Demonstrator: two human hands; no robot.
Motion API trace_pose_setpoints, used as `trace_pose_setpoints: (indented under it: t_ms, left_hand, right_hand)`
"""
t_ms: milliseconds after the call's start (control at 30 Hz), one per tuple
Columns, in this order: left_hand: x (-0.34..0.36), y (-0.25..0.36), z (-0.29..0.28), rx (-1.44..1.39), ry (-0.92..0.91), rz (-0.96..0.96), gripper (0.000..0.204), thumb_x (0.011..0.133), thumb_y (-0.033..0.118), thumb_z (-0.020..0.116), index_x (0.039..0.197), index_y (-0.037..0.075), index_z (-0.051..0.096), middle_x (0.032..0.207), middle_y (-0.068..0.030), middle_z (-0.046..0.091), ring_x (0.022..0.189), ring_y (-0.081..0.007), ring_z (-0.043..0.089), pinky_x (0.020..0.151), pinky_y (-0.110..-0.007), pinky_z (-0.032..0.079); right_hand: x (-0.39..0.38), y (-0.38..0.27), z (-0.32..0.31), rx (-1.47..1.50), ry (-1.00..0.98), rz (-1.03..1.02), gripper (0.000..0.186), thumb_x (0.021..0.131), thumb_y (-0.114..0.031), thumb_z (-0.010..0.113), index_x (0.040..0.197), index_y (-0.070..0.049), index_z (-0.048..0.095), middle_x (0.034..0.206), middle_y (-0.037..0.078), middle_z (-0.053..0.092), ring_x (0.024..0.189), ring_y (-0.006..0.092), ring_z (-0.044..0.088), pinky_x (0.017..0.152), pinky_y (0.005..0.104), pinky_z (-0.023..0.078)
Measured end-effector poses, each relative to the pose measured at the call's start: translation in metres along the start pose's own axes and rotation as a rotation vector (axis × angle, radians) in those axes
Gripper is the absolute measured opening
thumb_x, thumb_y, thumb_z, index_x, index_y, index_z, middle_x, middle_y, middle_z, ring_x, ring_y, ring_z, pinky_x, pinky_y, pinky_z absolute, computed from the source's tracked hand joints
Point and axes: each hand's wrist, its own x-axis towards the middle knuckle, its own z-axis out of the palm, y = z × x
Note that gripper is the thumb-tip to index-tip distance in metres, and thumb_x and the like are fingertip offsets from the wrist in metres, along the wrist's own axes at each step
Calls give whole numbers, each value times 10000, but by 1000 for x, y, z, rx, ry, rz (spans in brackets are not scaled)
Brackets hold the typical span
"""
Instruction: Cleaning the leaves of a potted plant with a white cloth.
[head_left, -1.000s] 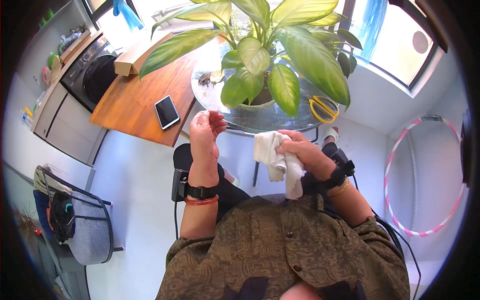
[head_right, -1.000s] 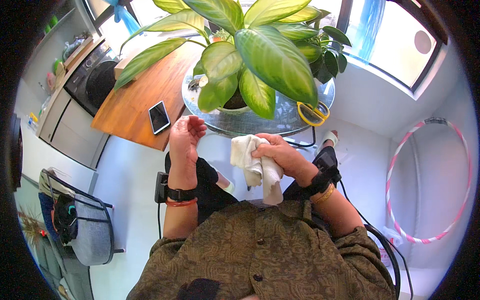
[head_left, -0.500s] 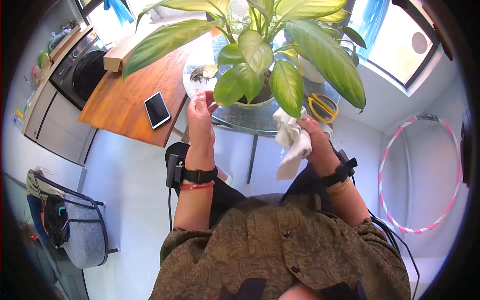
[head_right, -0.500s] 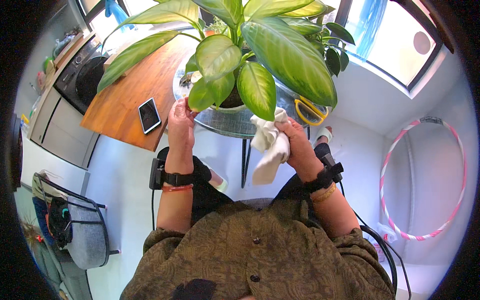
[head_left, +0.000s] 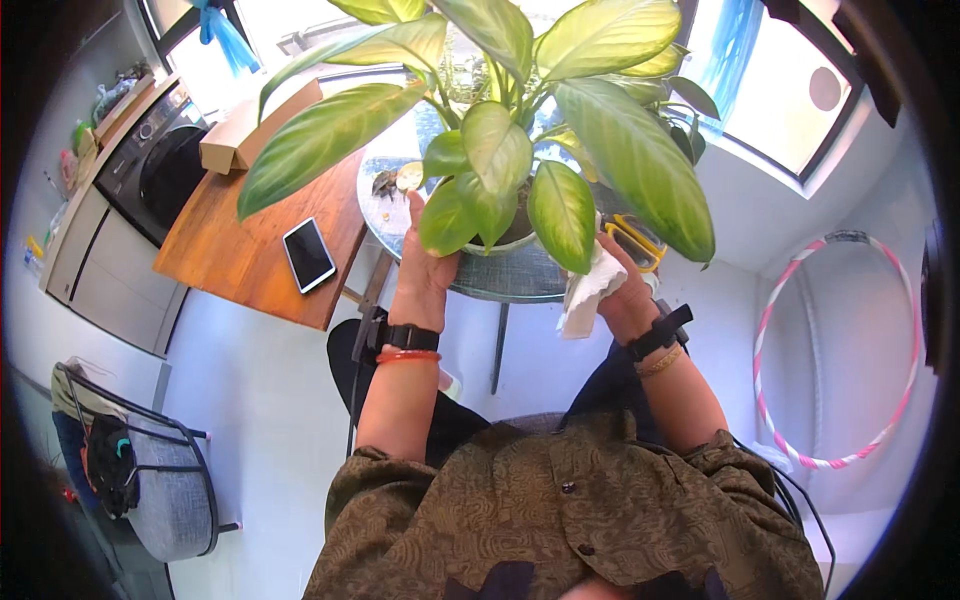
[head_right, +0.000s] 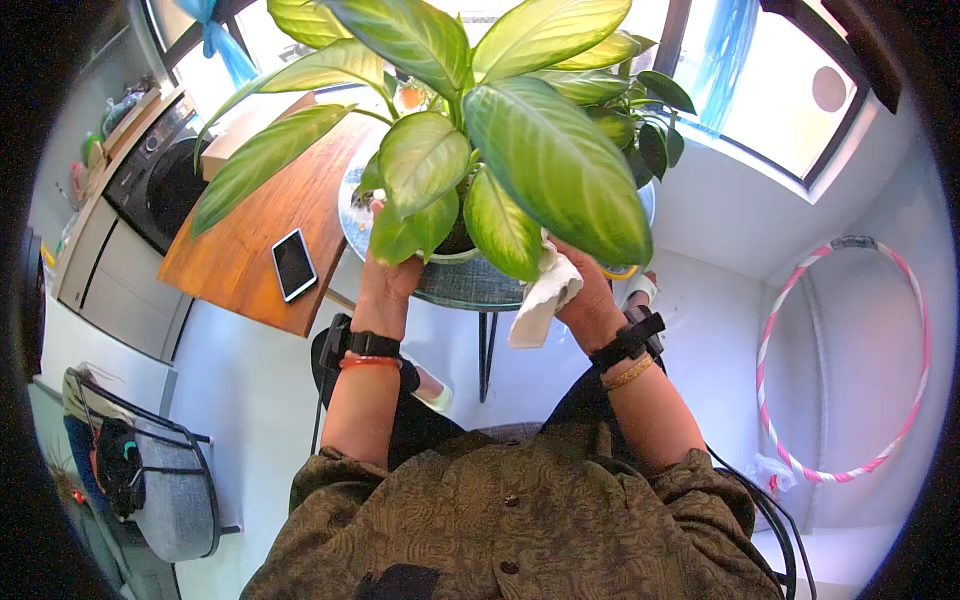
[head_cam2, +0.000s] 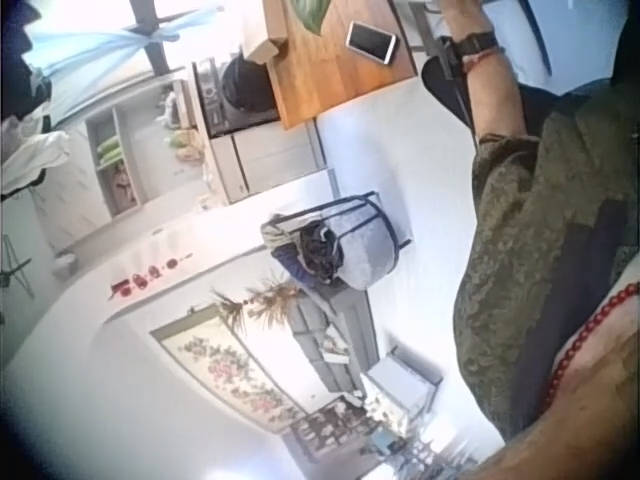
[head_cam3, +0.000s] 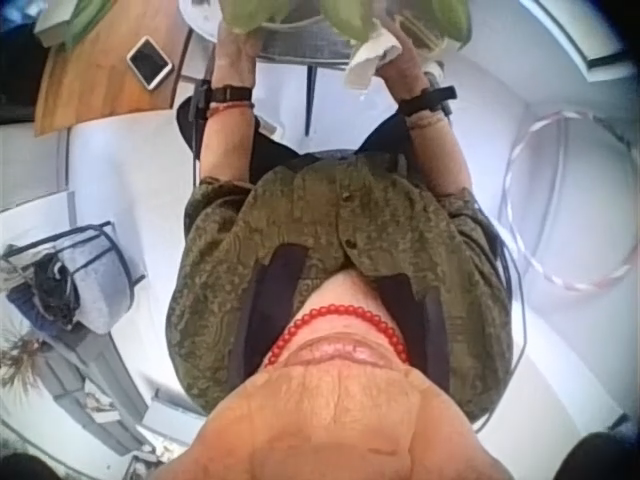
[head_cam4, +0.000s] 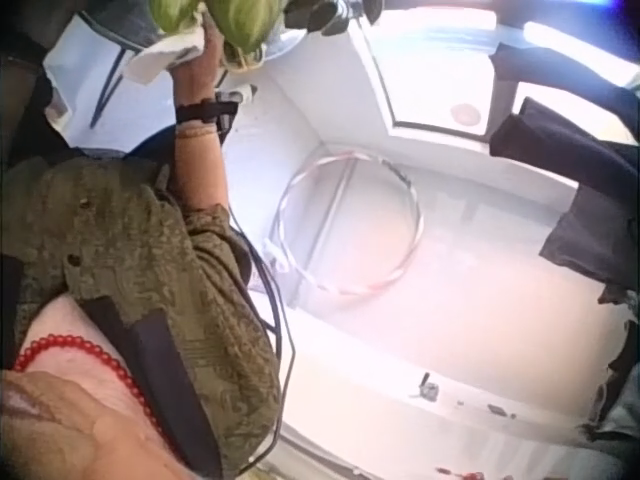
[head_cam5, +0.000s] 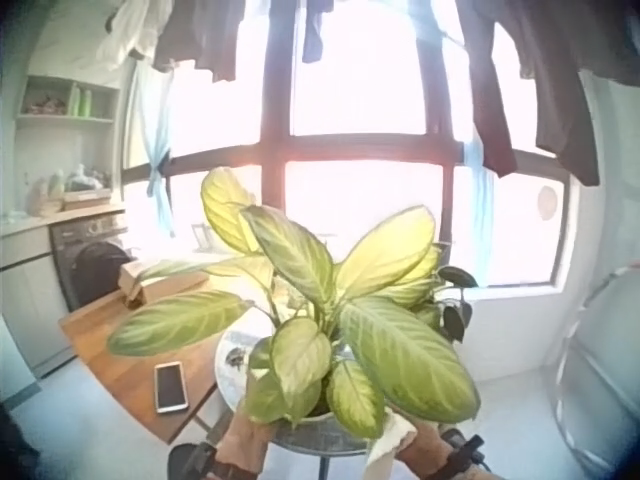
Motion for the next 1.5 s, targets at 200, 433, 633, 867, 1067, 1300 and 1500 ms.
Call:
trace_pose_setpoints:
  t_ms: [200, 433, 633, 867, 1067, 1300, 1500]
  left_hand:
    - [-13, -7, 10, 124, -16, 60, 760, 908, 637, 270, 1345, 24, 377, 1303, -100, 492, 1195, -217, 467, 1041, -358, 339]
    - [-28, -15, 20, 167, -33, 165, 752, 925, 618, 223, 1366, 23, 352, 1359, -98, 437, 1262, -225, 398, 1079, -362, 280]
    - [-25, -18, 8, 221, -73, 198, 814, 886, 675, 269, 1358, 17, 350, 1360, -97, 427, 1247, -217, 409, 1064, -348, 294]
    - [-32, 8, -15, 329, 333, 422, 474, 964, 415, 426, 1197, 4, 467, 1133, -102, 526, 1086, -235, 496, 1004, -368, 348]
    - [-61, 55, 62, 612, 82, 531, 316, 946, 308, 488, 1053, 19, 561, 1008, -99, 623, 960, -197, 582, 858, -335, 442]
    - [-36, 64, 86, 561, -48, 302, 312, 909, 282, 569, 1031, -5, 558, 903, -102, 625, 775, -163, 609, 686, -288, 513]
    - [-23, 60, 80, 569, -58, 200, 234, 894, 150, 571, 1025, -40, 537, 899, -98, 627, 738, -137, 617, 658, -263, 520]
  right_hand:
    - [-1, 6, -23, 282, -67, 7, 271, 962, -154, 425, 1205, -62, 500, 1146, 109, 569, 1052, 234, 556, 906, 412, 468]
    - [9, -1, -10, 228, 173, 30, 257, 941, -251, 465, 1113, -77, 543, 1061, 124, 607, 972, 289, 580, 859, 452, 482]
    - [7, -3, -8, -902, 187, -147, 312, 928, -274, 494, 1173, -83, 525, 1078, 139, 609, 921, 309, 606, 815, 452, 514]
    - [-24, -13, 21, 283, 209, 250, 365, 933, -240, 488, 1220, -15, 486, 1106, 129, 596, 947, 246, 608, 841, 383, 508]
    - [-49, -38, 48, -75, 150, 384, 413, 841, -139, 532, 1228, -2, 485, 1095, 102, 598, 980, 180, 599, 875, 301, 479]
    - [8, -78, 157, -881, -150, 104, 376, 718, -157, 645, 1038, 39, 618, 898, 60, 625, 800, 108, 565, 719, 239, 466]
    - [40, -87, 150, -1072, -14, -234, 376, 700, -172, 673, 1035, -5, 638, 852, 102, 657, 752, 142, 609, 712, 278, 487]
